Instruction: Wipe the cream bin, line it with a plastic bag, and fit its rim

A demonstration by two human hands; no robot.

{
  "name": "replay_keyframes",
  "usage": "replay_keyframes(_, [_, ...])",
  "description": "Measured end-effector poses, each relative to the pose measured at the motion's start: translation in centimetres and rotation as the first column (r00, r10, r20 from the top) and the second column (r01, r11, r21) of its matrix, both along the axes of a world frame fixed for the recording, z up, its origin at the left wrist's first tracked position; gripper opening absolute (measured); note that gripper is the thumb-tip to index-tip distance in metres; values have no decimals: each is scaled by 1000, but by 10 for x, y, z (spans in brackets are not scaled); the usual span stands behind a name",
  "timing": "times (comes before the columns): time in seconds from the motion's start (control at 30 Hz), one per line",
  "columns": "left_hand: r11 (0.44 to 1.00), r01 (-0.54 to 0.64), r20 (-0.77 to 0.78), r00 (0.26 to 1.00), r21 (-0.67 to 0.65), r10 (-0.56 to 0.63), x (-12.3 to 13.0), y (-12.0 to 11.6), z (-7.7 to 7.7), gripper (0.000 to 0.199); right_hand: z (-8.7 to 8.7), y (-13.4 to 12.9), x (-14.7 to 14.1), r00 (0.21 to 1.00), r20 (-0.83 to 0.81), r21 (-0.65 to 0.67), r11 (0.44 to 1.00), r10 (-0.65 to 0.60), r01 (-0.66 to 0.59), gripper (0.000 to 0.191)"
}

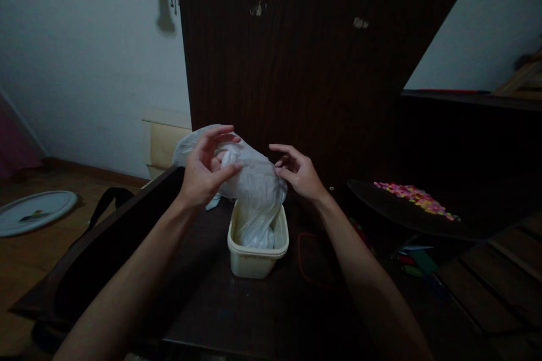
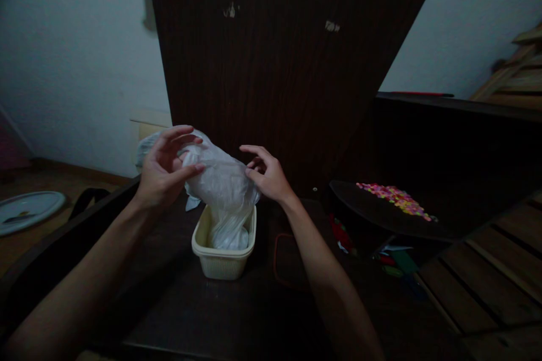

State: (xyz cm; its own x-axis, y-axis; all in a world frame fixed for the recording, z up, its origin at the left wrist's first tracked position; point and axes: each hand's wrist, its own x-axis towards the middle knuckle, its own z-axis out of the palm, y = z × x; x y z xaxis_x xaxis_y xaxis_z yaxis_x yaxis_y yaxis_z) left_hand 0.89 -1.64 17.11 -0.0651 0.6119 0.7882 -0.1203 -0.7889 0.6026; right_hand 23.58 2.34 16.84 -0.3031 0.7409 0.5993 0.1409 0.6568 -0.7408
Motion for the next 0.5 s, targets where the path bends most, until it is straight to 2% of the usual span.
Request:
replay_keyframes(0.1, [999, 33, -108, 994, 28, -30, 11, -8, 4, 62, 13, -6, -16, 983, 102, 59, 985, 153, -159, 42])
replay_keyframes(0.23, [999, 15, -161, 987, 43, -8, 14, -15, 5, 69, 18, -8, -19, 970, 184, 54, 984, 158, -171, 17])
replay_keyframes(0.3, [999, 6, -171, 985, 54, 3, 14, -15, 4, 72, 18, -9, -17, 958, 178, 5, 974, 223, -227, 28])
replay_keyframes(0.4, [996, -13, -199, 980, 93, 31, 15, -13, 2, 75, 17, -10, -16, 906, 120, -100, 913, 406, -396, 55])
replay_keyframes(0.5, [988, -57, -250, 964, 146, 92, 18, -9, 1, 74, 18, -11, -19, 877, 27, -151, 869, 480, -471, 58])
